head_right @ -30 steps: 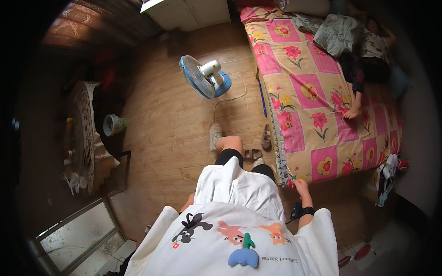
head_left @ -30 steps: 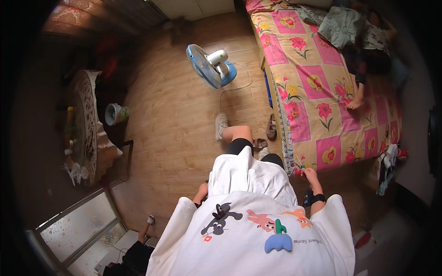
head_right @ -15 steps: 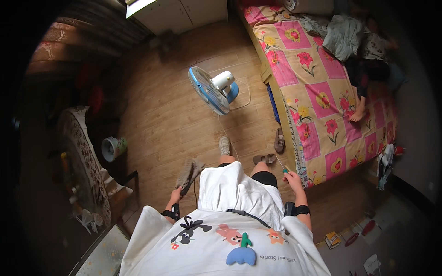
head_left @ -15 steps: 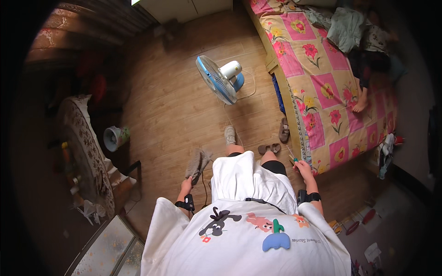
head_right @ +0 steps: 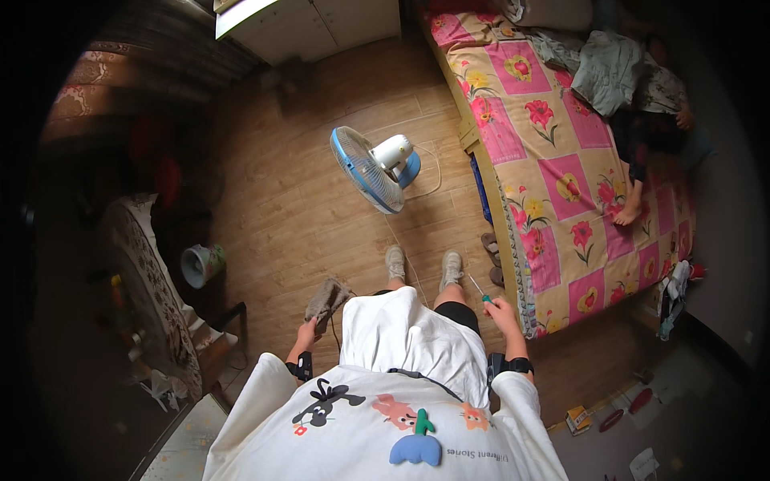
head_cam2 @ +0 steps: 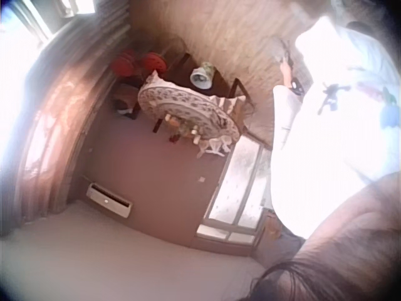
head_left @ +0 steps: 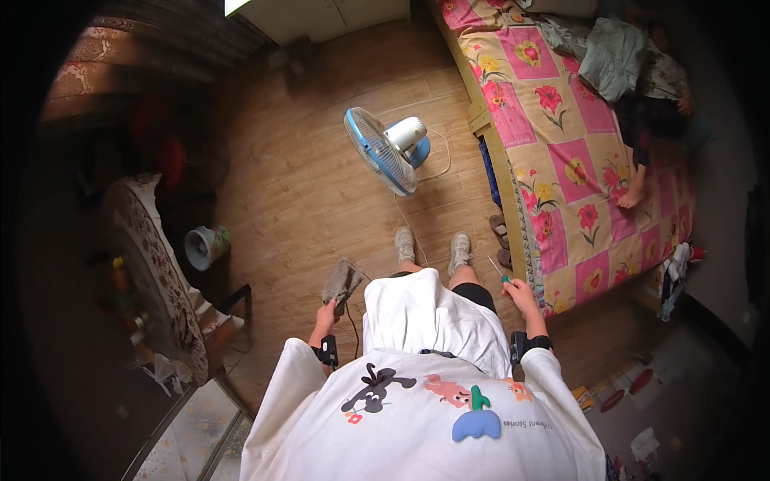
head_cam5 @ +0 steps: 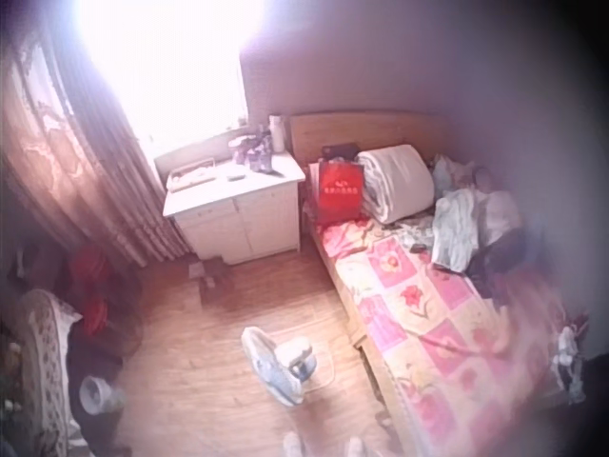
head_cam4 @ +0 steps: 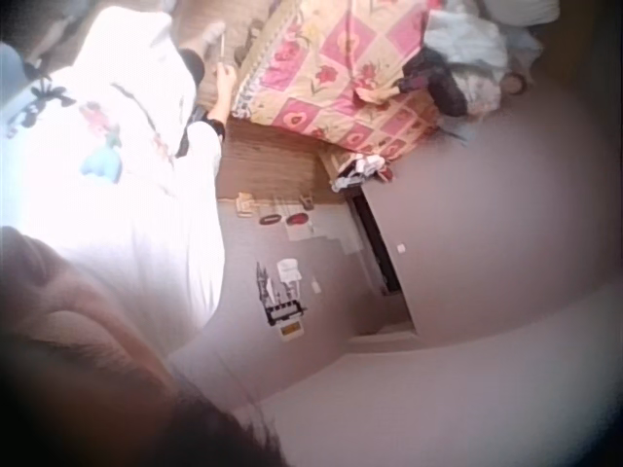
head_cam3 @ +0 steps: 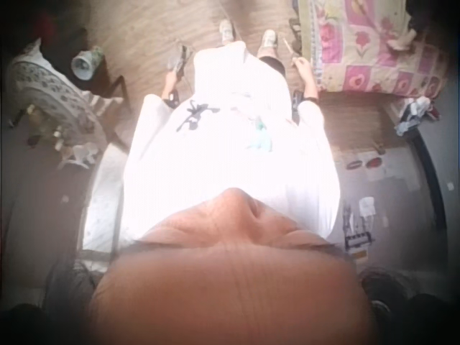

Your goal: The person approaches a standing fan, wipes the base with a cloth, and then uses a screwdriver to tighten a screw on the fan's neck. The person continues to adjust the screw for the remainder of the clip.

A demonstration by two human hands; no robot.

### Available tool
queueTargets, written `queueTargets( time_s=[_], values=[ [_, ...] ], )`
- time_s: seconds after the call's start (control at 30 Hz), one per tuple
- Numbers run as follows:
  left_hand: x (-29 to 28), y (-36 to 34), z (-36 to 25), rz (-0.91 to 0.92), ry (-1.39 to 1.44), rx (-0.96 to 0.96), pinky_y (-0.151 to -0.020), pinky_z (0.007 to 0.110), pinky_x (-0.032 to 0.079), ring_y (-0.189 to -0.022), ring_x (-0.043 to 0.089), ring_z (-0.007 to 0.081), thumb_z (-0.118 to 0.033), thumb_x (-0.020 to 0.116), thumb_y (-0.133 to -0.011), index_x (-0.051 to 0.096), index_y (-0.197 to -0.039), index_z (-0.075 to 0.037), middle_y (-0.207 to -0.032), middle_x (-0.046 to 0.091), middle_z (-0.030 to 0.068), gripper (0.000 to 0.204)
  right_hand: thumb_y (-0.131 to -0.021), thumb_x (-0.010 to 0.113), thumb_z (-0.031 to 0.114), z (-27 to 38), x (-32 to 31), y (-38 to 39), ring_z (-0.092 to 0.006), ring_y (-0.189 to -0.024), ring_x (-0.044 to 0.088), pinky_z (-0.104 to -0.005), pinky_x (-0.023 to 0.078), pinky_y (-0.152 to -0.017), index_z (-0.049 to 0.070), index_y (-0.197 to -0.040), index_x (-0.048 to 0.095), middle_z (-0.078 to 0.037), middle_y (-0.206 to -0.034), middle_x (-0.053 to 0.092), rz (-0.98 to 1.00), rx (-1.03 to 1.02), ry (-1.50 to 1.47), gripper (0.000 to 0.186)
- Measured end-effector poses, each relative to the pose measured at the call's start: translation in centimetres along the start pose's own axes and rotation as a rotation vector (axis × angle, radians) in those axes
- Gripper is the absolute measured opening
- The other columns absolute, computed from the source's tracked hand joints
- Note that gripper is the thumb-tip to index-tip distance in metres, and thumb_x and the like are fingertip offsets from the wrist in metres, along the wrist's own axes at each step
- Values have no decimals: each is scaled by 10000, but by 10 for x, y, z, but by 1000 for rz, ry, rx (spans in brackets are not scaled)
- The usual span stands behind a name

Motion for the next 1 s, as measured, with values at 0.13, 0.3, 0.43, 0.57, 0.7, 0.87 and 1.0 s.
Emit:
queueTargets(
  time_s=[0.13, 0.3, 0.43, 0.57, 0.7, 0.87, 1.0],
  values=[
    [21, 8, -21, -9, -38, 22, -604, 310, 480, -691, 591, 168, -398, 547, -853, 609, -894, -47, -805, 619, 40, 359, -862, 557, 222, -24, -16, -29, -92, -638, 562, -228, 415, -588, 69, -777, 586, -13, -723, 619, 82, 53, -46, 177],
    [62, 48, -43, -127, -3, 129, -622, 294, 471, -748, 571, 162, -373, 556, -858, 624, -928, -30, -871, 611, 55, 356, -852, 565, 270, -71, -72, -89, -113, -542, 567, -235, 432, -521, 50, -807, 582, -39, -687, 625, 179, 276, 280, 225],
    [87, 72, -65, -120, -96, 166, -626, 303, 453, -703, 552, 133, -360, 564, -854, 626, -855, -2, -800, 609, 49, 364, -851, 558, 304, -47, -134, -118, -114, -505, 551, -243, 425, -486, 81, -794, 558, -21, -639, 591, -66, 212, 166, 230],
    [82, 67, -88, -200, -338, 208, -681, 320, 456, -744, 596, 170, -369, 564, -847, 638, -936, 33, -820, 656, 113, 418, -858, 555, 327, 15, -150, -128, -109, -536, 559, -234, 407, -467, 105, -806, 536, -2, -638, 570, -251, 85, -278, 229],
    [51, 25, -109, -200, -238, 375, -689, 329, 455, -740, 603, 203, -413, 560, -834, 637, -896, 40, -794, 653, 146, 464, -870, 545, 317, 61, -117, -136, -99, -562, 570, -205, 390, -456, 116, -805, 525, 6, -653, 573, -252, 51, -198, 211],
    [-26, -55, -143, -125, -278, 326, -663, 339, 454, -708, 592, 208, -432, 555, -835, 629, -869, 36, -791, 641, 157, 475, -872, 545, 302, 86, -9, -137, -89, -567, 573, -207, 396, -462, 101, -777, 531, -3, -650, 583, -253, 120, -152, 223],
    [-111, -85, -186, -68, -280, 271, -622, 327, 457, -701, 574, 177, -404, 547, -847, 635, -922, 18, -794, 633, 106, 437, -876, 539, 284, 100, 131, -116, -104, -554, 566, -207, 402, -451, 100, -757, 524, -24, -658, 583, -161, 188, -233, 220]
  ],
)
Point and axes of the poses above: each hand's wrist, its own y-axis away from the middle knuckle, its own x-axis out of the palm, z = x × y, the point moved 5 cm from there along -y, towards the middle knuckle
